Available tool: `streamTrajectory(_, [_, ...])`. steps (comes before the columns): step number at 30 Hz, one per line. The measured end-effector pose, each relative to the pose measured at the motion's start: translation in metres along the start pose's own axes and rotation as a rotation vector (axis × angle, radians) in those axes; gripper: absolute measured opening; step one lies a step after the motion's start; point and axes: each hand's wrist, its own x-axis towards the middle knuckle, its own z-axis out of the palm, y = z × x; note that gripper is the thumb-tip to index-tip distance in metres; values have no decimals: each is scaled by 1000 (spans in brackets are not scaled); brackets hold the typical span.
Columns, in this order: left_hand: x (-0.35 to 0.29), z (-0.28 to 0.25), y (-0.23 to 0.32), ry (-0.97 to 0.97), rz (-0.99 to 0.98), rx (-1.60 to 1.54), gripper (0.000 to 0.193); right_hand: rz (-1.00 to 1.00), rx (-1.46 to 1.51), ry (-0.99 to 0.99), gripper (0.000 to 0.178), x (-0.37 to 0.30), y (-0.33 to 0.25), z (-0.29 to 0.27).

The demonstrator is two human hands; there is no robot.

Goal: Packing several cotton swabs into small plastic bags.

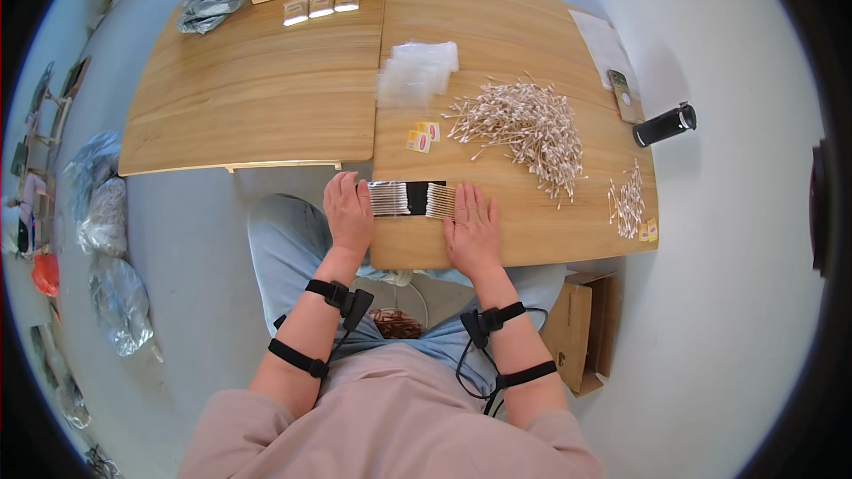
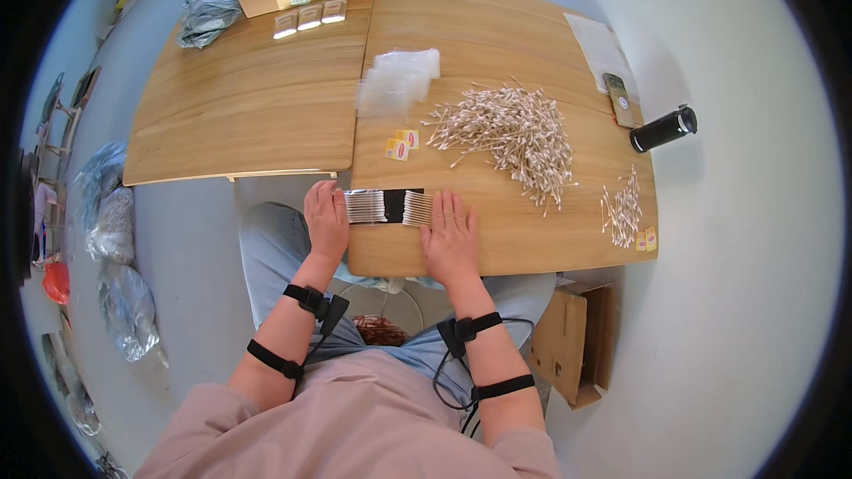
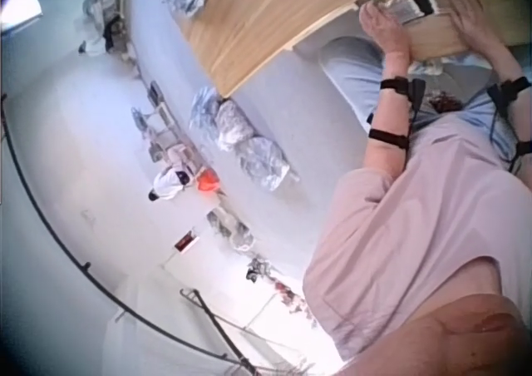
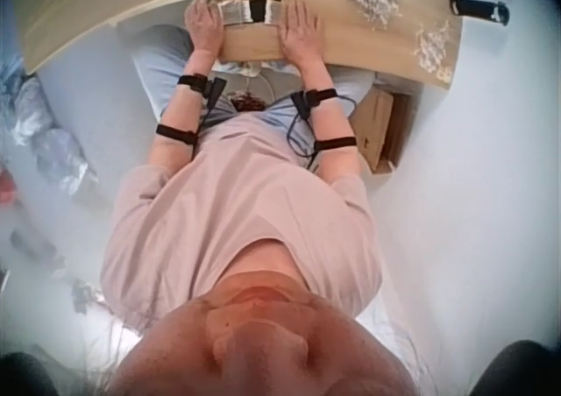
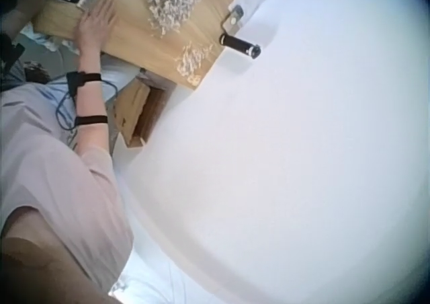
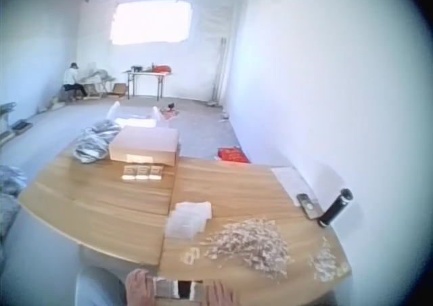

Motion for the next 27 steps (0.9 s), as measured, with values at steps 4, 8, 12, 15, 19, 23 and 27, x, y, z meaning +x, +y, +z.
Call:
streamTrajectory(4, [-2, 15, -13, -46, -63, 45, 25, -49, -12, -30, 63, 13, -6, 3])
streamTrajectory(8, [-3, 20, -14, -220, -189, 78, 28, -94, 3, -46, 63, 18, -5, 2])
streamTrajectory(12, [-5, 24, -21, -216, -131, 45, 30, -151, 8, -50, 62, 23, -7, 0])
streamTrajectory(15, [-6, 25, -21, -214, -142, 0, 31, -189, 13, -72, 62, 28, -8, 1])
streamTrajectory(19, [-7, 25, -22, -270, -164, 7, 31, -224, -2, -90, 63, 33, -15, 0])
streamTrajectory(23, [-8, 27, -24, -253, -150, -14, 32, -248, 23, -85, 65, 36, -22, 3])
streamTrajectory(27, [-7, 25, -21, -266, -166, -24, 33, -245, 16, -23, 66, 35, -29, 10])
